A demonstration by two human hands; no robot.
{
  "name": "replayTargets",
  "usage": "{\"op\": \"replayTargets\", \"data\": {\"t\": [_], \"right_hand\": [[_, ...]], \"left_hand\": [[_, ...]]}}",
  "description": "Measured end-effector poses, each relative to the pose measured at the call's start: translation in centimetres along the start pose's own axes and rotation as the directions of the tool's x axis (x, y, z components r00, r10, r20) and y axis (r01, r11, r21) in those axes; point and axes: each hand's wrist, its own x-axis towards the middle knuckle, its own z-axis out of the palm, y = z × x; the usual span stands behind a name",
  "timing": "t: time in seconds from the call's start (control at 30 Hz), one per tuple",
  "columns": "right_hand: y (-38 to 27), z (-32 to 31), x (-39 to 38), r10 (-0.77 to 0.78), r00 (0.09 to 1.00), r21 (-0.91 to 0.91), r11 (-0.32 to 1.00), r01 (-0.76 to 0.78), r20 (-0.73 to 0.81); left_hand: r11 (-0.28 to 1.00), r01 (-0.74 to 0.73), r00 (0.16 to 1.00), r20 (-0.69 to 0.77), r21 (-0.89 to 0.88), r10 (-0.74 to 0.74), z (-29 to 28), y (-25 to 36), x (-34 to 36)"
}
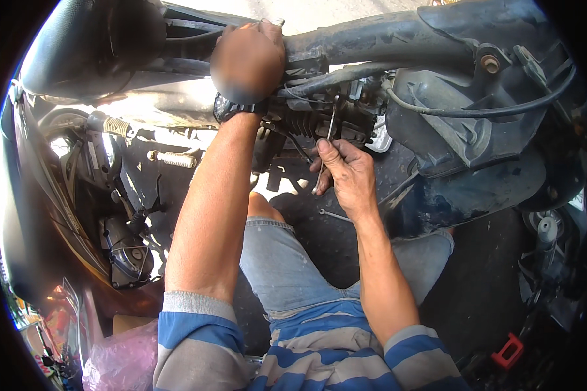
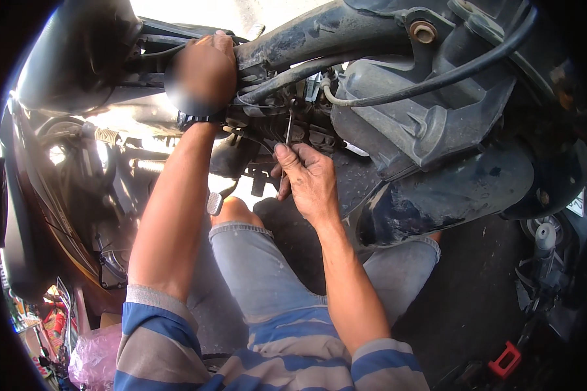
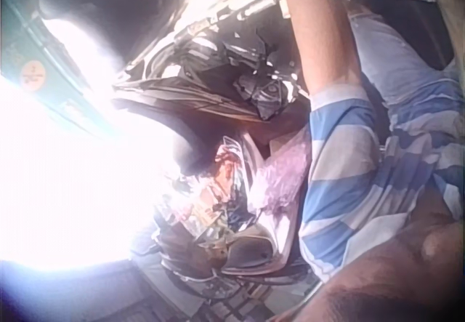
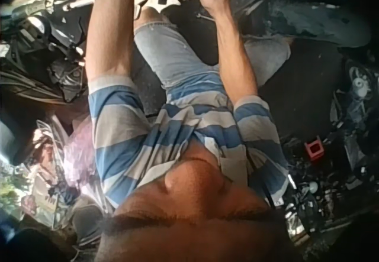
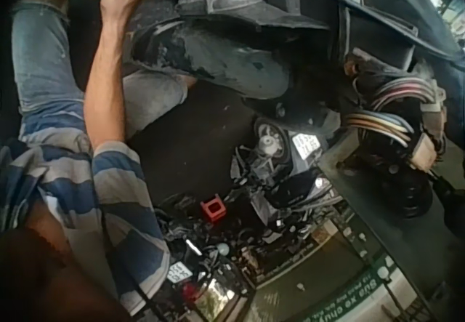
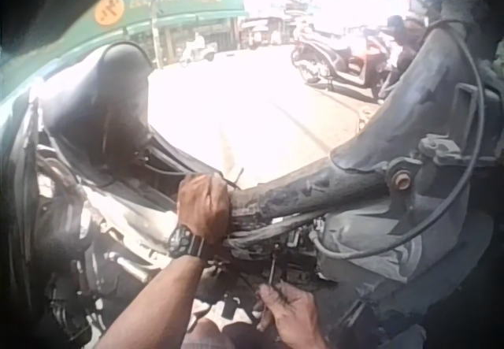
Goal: The person loosens parts on a motorcycle using a wrench, removes the front body panel, and searches through tools in a tool tray.
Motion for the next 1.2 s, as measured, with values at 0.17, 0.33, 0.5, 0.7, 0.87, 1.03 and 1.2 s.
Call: {"op": "replayTargets", "data": {"t": [0.17, 0.33, 0.5, 0.7, 0.87, 1.03, 1.2], "right_hand": [[-0.7, 0.8, -0.8, 0.054, 0.999, 0.096, 0.994, -0.055, 0.005], [-1.5, 1.6, -1.1, 0.105, 0.994, 0.182, 0.978, -0.100, -0.021], [-2.5, 2.1, -1.0, 0.152, 0.988, 0.294, 0.946, -0.138, -0.024], [-1.8, 1.9, -0.3, 0.169, 0.986, 0.311, 0.936, -0.162, 0.007], [3.2, -0.4, 2.3, -0.164, 0.970, -0.273, 0.956, 0.111, -0.178], [4.0, -1.2, 1.6, -0.085, 0.992, -0.350, 0.935, 0.046, -0.094], [2.3, 0.0, -0.7, 0.102, 0.993, -0.132, 0.987, -0.094, 0.061]], "left_hand": [[1.000, -0.024, 1.000, -0.011, 0.019, 0.024, 0.5, -0.4, -0.9], [1.000, 0.006, 1.000, -0.005, 0.000, -0.006, 0.6, -0.1, -1.3], [1.000, -0.004, 1.000, -0.010, -0.002, 0.004, 1.0, 0.0, -1.4], [1.000, -0.006, 1.000, -0.029, 0.023, 0.006, 1.2, -0.9, -1.6], [1.000, -0.013, 1.000, -0.013, -0.008, 0.013, 0.8, -1.0, -1.1], [1.000, 0.008, 1.000, 0.000, -0.028, -0.008, 0.1, -1.0, -1.1], [1.000, -0.031, 1.000, -0.001, 0.005, 0.031, 0.6, -1.5, -1.1]]}}
